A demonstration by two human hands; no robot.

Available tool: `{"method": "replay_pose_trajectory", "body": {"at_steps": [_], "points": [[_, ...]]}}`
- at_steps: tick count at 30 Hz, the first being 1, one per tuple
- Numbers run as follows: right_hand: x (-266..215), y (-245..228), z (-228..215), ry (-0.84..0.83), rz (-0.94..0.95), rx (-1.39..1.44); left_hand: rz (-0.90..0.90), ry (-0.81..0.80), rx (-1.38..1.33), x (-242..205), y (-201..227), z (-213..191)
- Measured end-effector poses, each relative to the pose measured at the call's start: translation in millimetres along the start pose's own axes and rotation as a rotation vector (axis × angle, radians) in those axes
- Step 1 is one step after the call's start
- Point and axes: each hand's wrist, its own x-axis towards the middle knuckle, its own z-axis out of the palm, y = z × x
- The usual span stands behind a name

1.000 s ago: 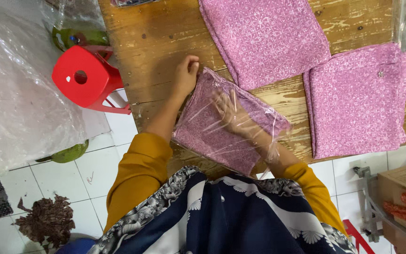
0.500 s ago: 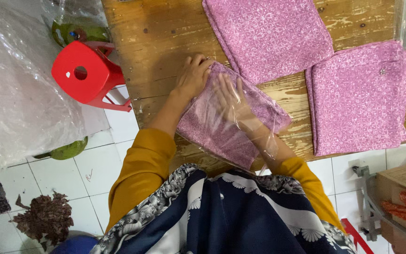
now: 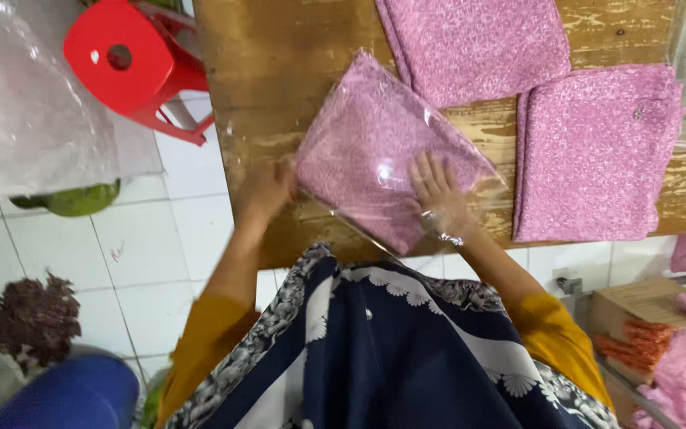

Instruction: The person folds a pink patterned cloth on a wooden table and places it into a clear plastic bag. They smooth the cloth inside the bag and seal it, then place the packaged item on the table.

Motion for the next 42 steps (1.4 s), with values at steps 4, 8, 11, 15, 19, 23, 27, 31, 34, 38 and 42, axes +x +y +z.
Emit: {"method": "replay_pose_trajectory", "body": {"at_steps": [4, 8, 11, 15, 19, 23, 27, 31, 34, 38, 42], "points": [[-141.7, 12.2, -37.3, -0.129, 0.05, 0.104, -0.176, -0.294, -0.928, -76.8, 0.6, 115.5], [-174.6, 31.6, -134.8, 0.232, 0.49, 0.261, -0.155, 0.141, -0.859, -67.3, 22.5, 139.9], [-104.1, 9.5, -145.8, 0.522, 0.056, 0.274, -0.21, 0.66, -0.603, -75.6, 36.0, 109.1], [-12.6, -34.7, -96.6, 0.072, -0.172, -0.124, 0.105, 0.643, 0.142, -109.3, 78.1, 100.5], [12.2, -34.8, -76.3, -0.088, -0.01, 0.047, 0.067, 0.295, 0.412, -100.8, 95.2, 109.3], [7.8, -43.3, -77.3, -0.052, -0.012, 0.026, 0.133, 0.438, 0.331, -95.5, 74.7, 123.7], [20.3, -42.7, -89.2, 0.196, -0.108, -0.209, 0.026, 0.683, -0.291, -117.9, 58.7, 128.4], [10.1, -12.7, -87.3, 0.325, 0.167, 0.256, -0.232, 0.51, -0.588, -159.4, 58.6, 157.0], [11.5, 10.3, -88.3, 0.328, 0.316, 0.178, -0.265, 0.419, -0.601, -163.8, 65.5, 181.1], [3.6, 7.4, -92.7, 0.124, 0.366, 0.476, -0.085, 0.508, -0.677, -153.2, 55.7, 203.5], [-22.2, -1.5, -114.4, -0.21, 0.636, 0.814, -0.108, 0.562, -0.652, -154.1, 57.2, 209.3]]}}
